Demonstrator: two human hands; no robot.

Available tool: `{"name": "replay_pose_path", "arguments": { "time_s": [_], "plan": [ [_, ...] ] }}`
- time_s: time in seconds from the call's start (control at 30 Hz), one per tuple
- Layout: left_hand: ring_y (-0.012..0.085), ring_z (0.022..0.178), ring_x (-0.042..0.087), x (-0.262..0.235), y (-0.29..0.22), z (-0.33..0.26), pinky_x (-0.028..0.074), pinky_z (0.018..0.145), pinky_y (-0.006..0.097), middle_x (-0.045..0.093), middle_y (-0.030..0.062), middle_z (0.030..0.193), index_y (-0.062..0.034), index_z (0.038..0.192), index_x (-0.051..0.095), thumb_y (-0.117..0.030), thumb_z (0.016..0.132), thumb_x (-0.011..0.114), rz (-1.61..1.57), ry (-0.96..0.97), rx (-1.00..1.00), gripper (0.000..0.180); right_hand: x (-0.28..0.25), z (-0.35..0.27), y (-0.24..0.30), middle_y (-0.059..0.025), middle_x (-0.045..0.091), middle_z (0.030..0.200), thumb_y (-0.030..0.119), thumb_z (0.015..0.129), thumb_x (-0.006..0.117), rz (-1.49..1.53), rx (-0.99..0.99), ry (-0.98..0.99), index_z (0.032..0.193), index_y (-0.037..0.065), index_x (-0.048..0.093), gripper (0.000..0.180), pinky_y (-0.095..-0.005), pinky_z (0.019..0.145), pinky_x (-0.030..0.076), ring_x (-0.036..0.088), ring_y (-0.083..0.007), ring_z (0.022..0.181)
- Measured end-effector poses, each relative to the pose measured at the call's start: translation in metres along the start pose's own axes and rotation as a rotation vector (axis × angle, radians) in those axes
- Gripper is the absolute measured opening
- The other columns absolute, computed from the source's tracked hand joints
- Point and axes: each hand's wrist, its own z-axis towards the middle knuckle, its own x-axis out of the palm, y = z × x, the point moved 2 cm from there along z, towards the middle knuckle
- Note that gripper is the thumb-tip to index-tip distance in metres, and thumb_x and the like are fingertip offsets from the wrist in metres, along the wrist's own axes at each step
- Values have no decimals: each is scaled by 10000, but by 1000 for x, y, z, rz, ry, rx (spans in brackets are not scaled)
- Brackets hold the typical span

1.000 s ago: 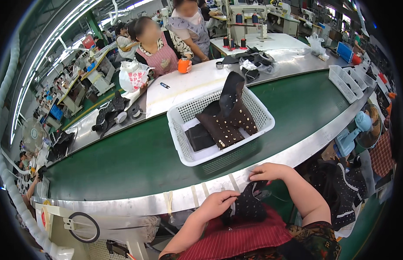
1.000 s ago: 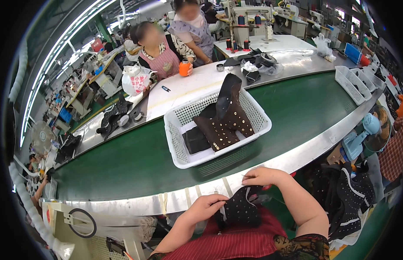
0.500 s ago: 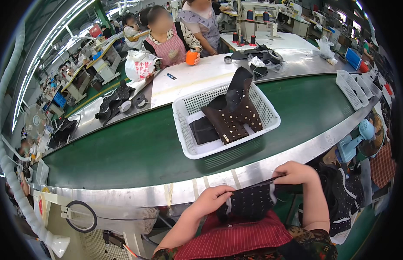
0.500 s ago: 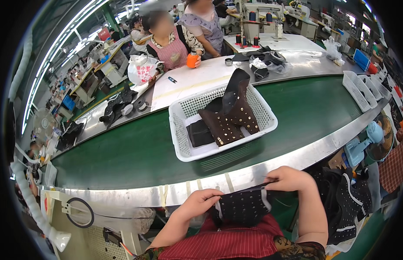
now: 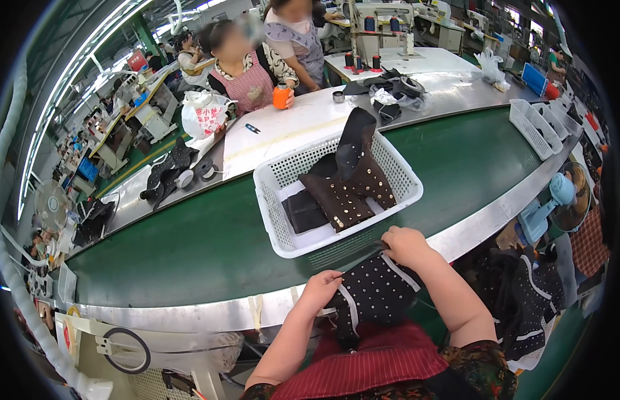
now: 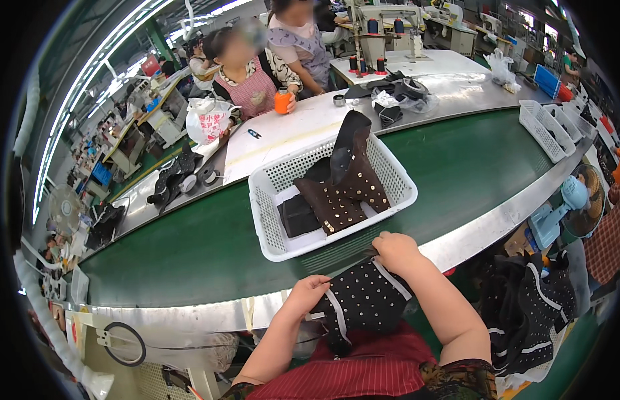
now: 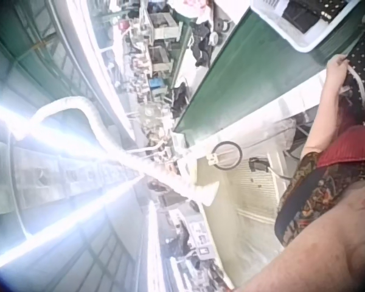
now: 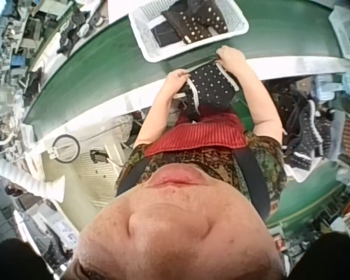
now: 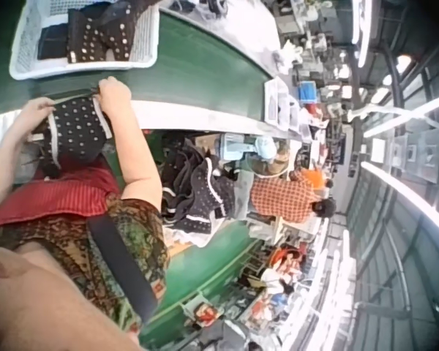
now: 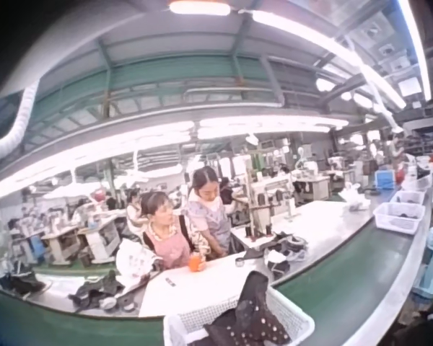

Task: The person sews a white elastic band onto the opening of a black shoe using a needle and thread. They pull the thread through the fabric repeatedly to secure the band on multiple shoes in a factory setting.

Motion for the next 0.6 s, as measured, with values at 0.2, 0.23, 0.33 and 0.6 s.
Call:
{"name": "replay_pose_path", "arguments": {
  "time_s": [0.2, 0.23, 0.33, 0.6],
  "plan": [
    [94, 819, 589, 3, -8, -5, 466, 747, 241, 668, 59, 918, 28, 1060, 619, -107, 871, 572, -11, 16, 4, 237, -24, -22, 6, -88, 554, 987, 112, 718, 684, 153, 15, -303, 934, 69, 575, 245, -395, 722, 492, 593, -290, 860],
    [94, 820, 589, 3, -6, -3, 465, 748, 240, 668, 59, 918, 28, 1063, 618, -108, 871, 573, -16, 23, 6, 239, -29, -27, 10, -87, 557, 984, 105, 718, 683, 173, 21, -360, 942, 72, 576, 250, -396, 718, 491, 593, -292, 853],
    [91, 793, 590, 4, -6, -4, 476, 719, 233, 658, 48, 903, 31, 1063, 615, -89, 874, 565, -8, 10, 20, 230, -31, -41, 22, -97, 581, 901, 93, 720, 679, 336, 35, -287, 943, 73, 594, 240, -387, 714, 490, 600, -296, 826],
    [88, 781, 591, 5, -9, -7, 483, 703, 229, 651, 45, 897, 30, 1073, 608, -78, 878, 564, -61, 14, 24, 228, 3, -62, 50, -110, 628, 920, 267, 788, 682, 555, 163, -64, 1022, 62, 605, 321, -365, 746, 498, 625, -283, 856]
  ]
}}
